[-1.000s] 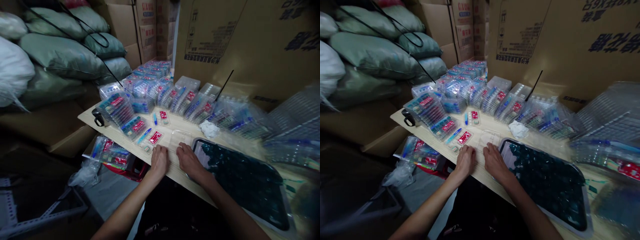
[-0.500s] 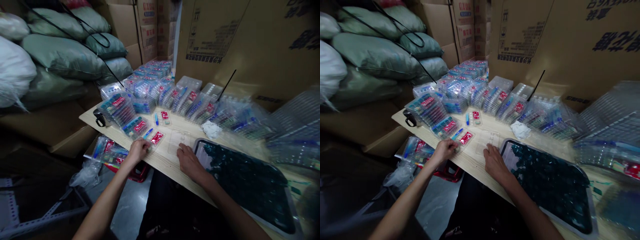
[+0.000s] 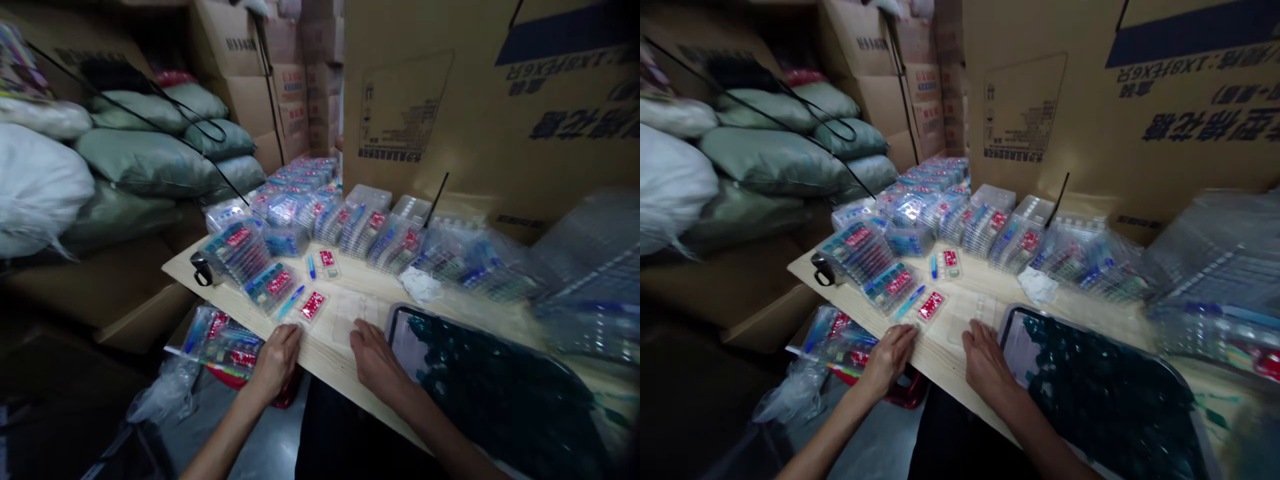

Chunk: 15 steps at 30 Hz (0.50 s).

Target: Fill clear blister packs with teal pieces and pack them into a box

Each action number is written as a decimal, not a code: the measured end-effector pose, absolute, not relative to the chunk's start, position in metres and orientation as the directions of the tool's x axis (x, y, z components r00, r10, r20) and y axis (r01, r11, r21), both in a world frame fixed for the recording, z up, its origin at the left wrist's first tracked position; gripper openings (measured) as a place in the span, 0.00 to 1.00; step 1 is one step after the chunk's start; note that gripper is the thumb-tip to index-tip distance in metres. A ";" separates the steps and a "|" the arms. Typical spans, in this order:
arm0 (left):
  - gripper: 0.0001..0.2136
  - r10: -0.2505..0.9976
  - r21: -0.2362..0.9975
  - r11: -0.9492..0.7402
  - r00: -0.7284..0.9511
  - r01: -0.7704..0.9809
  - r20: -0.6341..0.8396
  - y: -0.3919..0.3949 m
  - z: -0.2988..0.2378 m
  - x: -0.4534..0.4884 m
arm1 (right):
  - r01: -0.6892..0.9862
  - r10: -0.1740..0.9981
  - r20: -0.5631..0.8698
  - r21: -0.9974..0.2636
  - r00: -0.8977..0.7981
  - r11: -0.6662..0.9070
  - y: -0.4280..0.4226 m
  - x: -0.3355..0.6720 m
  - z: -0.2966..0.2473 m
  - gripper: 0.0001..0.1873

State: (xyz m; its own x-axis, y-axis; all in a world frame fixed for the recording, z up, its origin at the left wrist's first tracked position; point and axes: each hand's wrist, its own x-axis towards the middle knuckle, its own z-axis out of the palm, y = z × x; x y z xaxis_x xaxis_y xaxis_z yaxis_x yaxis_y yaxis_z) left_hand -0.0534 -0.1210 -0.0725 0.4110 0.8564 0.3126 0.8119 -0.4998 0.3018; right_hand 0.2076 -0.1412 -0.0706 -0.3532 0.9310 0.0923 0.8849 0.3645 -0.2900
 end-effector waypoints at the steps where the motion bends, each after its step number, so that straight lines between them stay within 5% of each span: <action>1: 0.17 0.858 0.314 -0.495 0.399 0.810 0.323 -0.121 -0.074 -0.052 | 0.883 0.929 0.107 -0.286 -0.356 0.371 -0.142 0.205 -0.074 0.21; 10: 0.10 0.919 0.376 -0.340 0.220 0.862 0.327 -0.079 -0.015 -0.051 | 0.837 0.833 0.457 -0.284 -0.312 0.468 -0.162 0.221 -0.091 0.17; 15: 0.22 0.907 0.205 0.106 -0.179 0.973 0.380 0.029 0.099 -0.114 | 0.795 0.757 0.523 -0.221 -0.392 0.565 -0.189 0.225 -0.084 0.19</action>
